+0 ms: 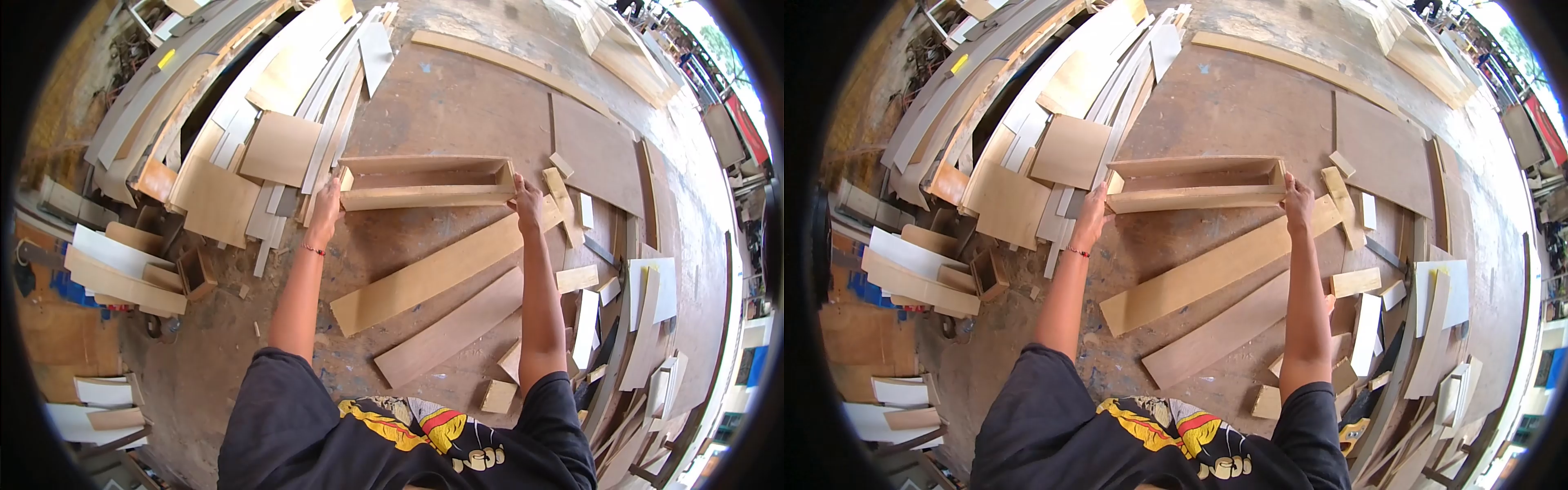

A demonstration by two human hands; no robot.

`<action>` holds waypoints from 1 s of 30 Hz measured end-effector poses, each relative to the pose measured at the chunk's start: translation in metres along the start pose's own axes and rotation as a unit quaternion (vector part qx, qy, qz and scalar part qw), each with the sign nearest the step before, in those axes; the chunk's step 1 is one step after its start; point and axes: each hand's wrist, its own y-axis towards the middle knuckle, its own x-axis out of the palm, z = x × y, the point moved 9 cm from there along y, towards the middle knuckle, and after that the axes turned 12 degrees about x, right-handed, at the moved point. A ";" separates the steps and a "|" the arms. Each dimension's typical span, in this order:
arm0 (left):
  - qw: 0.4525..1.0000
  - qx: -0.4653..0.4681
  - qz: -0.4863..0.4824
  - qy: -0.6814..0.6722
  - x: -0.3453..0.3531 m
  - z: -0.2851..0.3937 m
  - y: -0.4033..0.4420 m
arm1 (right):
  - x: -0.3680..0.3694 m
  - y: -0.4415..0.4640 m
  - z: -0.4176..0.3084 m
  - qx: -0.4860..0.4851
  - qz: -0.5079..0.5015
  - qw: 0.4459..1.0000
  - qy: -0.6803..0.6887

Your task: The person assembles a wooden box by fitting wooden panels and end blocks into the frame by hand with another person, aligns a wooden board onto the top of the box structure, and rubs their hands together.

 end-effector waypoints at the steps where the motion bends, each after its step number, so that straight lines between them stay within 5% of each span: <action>1: 1.000 -0.001 -0.001 0.001 0.002 0.001 -0.006 | -0.002 -0.003 0.000 -0.004 0.001 1.000 0.016; 11: 0.987 0.133 0.091 -0.020 0.001 0.003 -0.023 | -0.002 -0.003 0.011 -0.062 0.009 0.997 0.055; 19: 0.989 0.119 0.086 -0.018 0.006 0.020 -0.042 | -0.012 -0.005 0.023 -0.050 0.034 0.998 0.036; 26: 0.961 0.157 0.108 0.202 -0.002 0.005 -0.061 | -0.026 -0.021 0.049 -0.108 0.079 0.990 0.038; 30: 0.918 0.265 0.141 0.258 -0.001 0.014 -0.077 | -0.026 -0.054 0.046 -0.102 0.113 0.988 -0.040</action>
